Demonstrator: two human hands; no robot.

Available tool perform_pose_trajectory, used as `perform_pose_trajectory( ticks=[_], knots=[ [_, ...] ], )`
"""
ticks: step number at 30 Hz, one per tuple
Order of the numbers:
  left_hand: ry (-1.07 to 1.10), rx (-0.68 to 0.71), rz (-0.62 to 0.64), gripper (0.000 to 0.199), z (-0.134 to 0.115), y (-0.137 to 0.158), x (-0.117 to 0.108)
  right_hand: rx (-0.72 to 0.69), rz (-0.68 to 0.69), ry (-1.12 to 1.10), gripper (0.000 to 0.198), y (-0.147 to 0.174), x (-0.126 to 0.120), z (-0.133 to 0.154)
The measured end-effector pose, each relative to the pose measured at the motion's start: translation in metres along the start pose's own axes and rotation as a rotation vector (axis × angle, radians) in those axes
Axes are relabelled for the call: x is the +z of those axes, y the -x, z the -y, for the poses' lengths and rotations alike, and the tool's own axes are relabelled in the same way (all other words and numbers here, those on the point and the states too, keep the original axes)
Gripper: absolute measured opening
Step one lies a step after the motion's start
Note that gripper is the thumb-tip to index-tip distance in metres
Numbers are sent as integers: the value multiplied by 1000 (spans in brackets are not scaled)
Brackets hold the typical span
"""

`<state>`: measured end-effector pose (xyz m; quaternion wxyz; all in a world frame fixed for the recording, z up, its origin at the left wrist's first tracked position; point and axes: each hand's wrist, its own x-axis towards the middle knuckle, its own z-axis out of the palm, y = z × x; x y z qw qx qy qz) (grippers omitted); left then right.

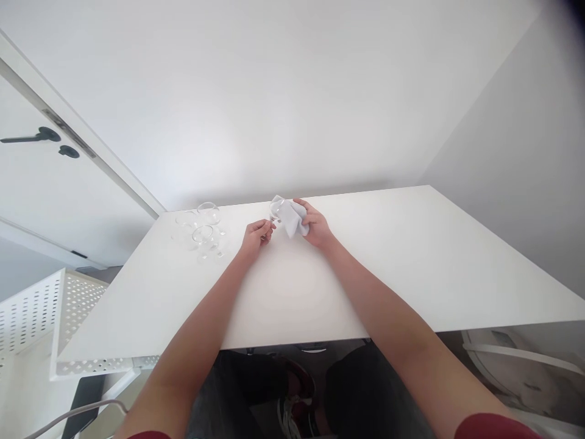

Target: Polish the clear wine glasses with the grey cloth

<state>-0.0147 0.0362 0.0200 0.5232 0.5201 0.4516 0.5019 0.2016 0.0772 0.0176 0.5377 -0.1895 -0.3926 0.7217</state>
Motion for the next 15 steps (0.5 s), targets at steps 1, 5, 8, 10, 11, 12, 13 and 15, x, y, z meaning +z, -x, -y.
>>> perform_pose_trajectory(
  ticks=[1, 5, 8, 10, 11, 12, 13, 15],
  knots=[
    [17, -20, 16, 35, -1, 0, 0, -11, 1, 25, 59, 0, 0, 0],
    [39, -58, 83, 38, -2, 1, 0, -45, -12, 89, 68, -2, 0, -5],
    [46, -72, 133, 39, -3, 2, 1, -55, -61, 97, 73, -3, -1, -9],
    [48, -66, 140, 40, -3, 2, 1, -68, -95, 87, 72, -5, -1, -10],
    [51, -61, 142, 40, -4, 2, 2, -81, -107, 81, 73, -5, -1, -11],
    [61, -62, 151, 40, -5, 3, 1, -95, -105, 79, 74, -5, -1, -11],
    [78, -76, 176, 41, -7, 3, 1, -104, -83, 81, 74, -4, 0, -11],
    [127, -146, 271, 41, -9, 4, 0, -89, 30, 106, 74, -1, 2, -10]
  ],
)
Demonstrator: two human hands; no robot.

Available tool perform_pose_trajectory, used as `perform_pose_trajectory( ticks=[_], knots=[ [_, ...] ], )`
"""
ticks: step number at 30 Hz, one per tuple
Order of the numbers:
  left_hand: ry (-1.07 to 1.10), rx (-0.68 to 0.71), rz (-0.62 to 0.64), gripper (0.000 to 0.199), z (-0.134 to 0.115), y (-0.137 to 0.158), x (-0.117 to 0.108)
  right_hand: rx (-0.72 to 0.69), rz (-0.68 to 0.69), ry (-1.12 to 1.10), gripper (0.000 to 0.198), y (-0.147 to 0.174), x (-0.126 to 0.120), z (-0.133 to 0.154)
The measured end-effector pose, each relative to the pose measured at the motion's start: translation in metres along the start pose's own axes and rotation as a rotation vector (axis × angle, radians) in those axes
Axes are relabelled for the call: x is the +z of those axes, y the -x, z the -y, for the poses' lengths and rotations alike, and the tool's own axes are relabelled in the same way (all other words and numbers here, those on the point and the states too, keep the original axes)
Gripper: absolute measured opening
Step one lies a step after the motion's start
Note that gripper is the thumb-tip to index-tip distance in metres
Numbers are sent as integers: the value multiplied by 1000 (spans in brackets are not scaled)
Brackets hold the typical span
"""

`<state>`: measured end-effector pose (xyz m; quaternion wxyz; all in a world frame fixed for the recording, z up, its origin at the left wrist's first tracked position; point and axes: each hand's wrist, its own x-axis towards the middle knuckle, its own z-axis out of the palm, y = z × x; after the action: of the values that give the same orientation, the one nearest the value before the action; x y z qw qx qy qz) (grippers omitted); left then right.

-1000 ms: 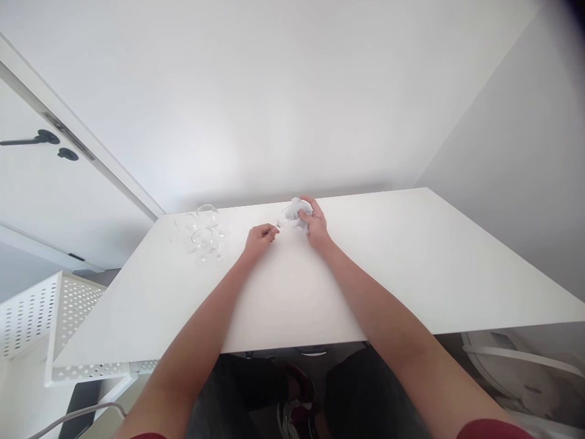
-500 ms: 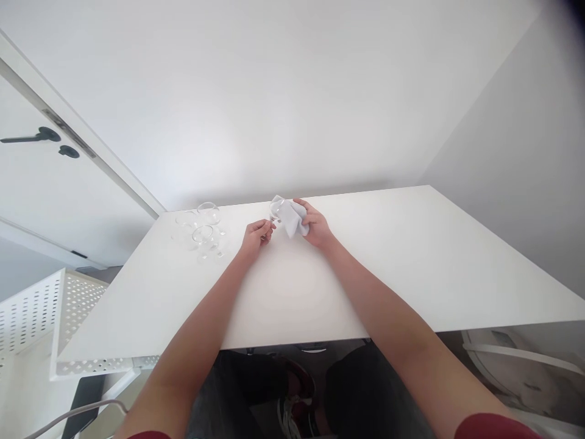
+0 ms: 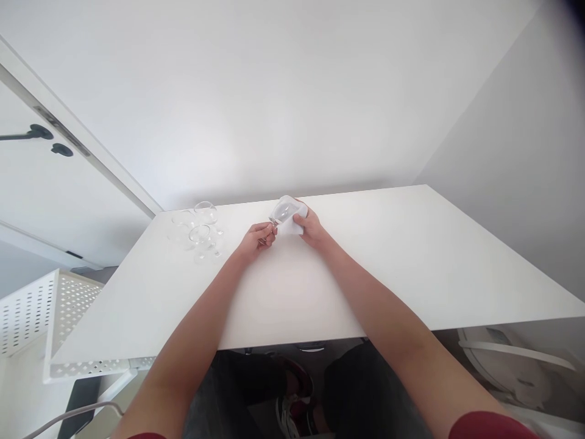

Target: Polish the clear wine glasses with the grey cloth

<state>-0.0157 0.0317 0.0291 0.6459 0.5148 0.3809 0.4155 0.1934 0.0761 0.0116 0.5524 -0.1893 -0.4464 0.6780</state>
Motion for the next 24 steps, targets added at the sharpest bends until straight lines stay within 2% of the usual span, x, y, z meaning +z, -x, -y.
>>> perform_pose_trajectory(
  ticks=[4, 8, 10, 13, 15, 16, 18, 22, 24],
  knots=[
    [49, -143, 168, 42, 0, 3, -2, 55, 244, 39, 78, 9, 4, 9],
    [-47, -68, 136, 43, 7, 0, -2, 49, 260, 46, 83, 13, 11, 15],
    [-186, 57, 44, 42, 10, -3, 0, 26, 175, 37, 82, 12, 18, 12],
    [-525, 278, -179, 34, 12, -6, 7, -38, -109, 37, 75, 9, 30, 1],
    [-695, 349, -260, 30, 12, -7, 11, -83, -301, 56, 74, 8, 34, -6],
    [-712, 345, -256, 30, 12, -7, 13, -93, -341, 59, 73, 8, 35, -7],
    [-583, 256, -163, 32, 11, -5, 14, -84, -282, 35, 68, 10, 32, -6],
    [-147, -75, 181, 39, 5, 0, 8, -34, 52, -47, 65, 15, 23, 6],
    [-84, -127, 250, 42, 3, 1, 4, -63, 84, -29, 65, 16, 21, 8]
  ],
)
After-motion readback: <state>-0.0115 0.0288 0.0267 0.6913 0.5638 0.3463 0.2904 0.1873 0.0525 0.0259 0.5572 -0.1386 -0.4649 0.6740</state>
